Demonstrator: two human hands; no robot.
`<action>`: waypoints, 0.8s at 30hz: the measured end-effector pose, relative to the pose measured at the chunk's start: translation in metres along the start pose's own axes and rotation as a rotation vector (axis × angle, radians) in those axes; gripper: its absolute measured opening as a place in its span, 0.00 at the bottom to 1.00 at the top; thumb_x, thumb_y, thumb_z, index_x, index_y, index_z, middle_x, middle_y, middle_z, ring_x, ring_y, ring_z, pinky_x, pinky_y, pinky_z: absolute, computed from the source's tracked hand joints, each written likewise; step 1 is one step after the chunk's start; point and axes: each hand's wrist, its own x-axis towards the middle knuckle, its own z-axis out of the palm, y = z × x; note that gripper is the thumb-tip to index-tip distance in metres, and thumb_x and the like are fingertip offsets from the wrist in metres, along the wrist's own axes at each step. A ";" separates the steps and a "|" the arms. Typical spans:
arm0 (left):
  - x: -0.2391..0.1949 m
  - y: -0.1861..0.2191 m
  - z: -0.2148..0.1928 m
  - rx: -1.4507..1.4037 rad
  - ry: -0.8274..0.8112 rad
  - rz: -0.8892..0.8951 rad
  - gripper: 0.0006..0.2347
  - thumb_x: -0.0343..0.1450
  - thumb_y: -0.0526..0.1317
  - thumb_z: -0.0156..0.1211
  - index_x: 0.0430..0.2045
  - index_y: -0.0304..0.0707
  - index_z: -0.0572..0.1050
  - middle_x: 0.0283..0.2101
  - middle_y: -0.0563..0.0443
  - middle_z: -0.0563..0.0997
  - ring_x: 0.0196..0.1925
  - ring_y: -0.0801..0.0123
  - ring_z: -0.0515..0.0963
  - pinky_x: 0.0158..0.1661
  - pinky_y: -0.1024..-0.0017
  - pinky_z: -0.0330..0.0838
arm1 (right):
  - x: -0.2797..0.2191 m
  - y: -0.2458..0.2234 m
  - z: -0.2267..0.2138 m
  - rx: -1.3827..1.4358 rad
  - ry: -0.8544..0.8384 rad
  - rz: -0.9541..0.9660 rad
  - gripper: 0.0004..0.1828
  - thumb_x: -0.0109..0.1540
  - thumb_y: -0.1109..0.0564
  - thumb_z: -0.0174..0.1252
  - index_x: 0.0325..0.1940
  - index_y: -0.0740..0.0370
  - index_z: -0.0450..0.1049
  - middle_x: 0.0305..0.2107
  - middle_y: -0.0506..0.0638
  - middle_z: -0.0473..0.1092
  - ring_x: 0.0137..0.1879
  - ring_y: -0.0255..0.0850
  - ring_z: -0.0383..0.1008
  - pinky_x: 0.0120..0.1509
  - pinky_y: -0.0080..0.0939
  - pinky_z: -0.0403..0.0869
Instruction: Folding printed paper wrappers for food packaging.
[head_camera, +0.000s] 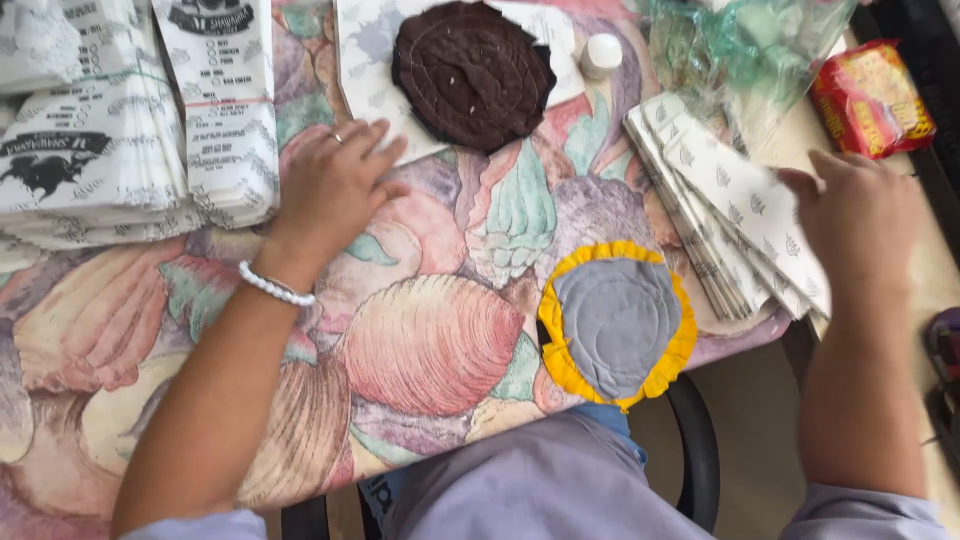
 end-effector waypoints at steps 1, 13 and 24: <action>0.003 -0.001 0.001 0.004 0.006 -0.005 0.21 0.70 0.53 0.62 0.56 0.51 0.77 0.62 0.46 0.78 0.60 0.54 0.76 0.61 0.51 0.69 | 0.019 -0.028 -0.027 -0.001 0.009 -0.002 0.19 0.76 0.33 0.65 0.58 0.45 0.86 0.42 0.42 0.83 0.39 0.44 0.82 0.40 0.44 0.75; 0.009 0.003 0.004 -0.297 0.391 -0.207 0.00 0.68 0.35 0.72 0.27 0.41 0.85 0.35 0.57 0.87 0.33 0.63 0.83 0.41 0.59 0.72 | 0.184 -0.329 -0.096 1.013 0.281 -0.850 0.08 0.65 0.61 0.62 0.34 0.61 0.84 0.37 0.46 0.80 0.46 0.46 0.76 0.46 0.49 0.77; -0.001 0.001 0.017 -0.389 0.346 -0.381 0.23 0.70 0.42 0.73 0.56 0.30 0.72 0.46 0.43 0.79 0.46 0.60 0.78 0.49 0.67 0.77 | 0.179 -0.321 -0.091 1.615 -0.234 -0.401 0.05 0.59 0.59 0.74 0.34 0.57 0.83 0.31 0.43 0.79 0.35 0.29 0.75 0.39 0.29 0.74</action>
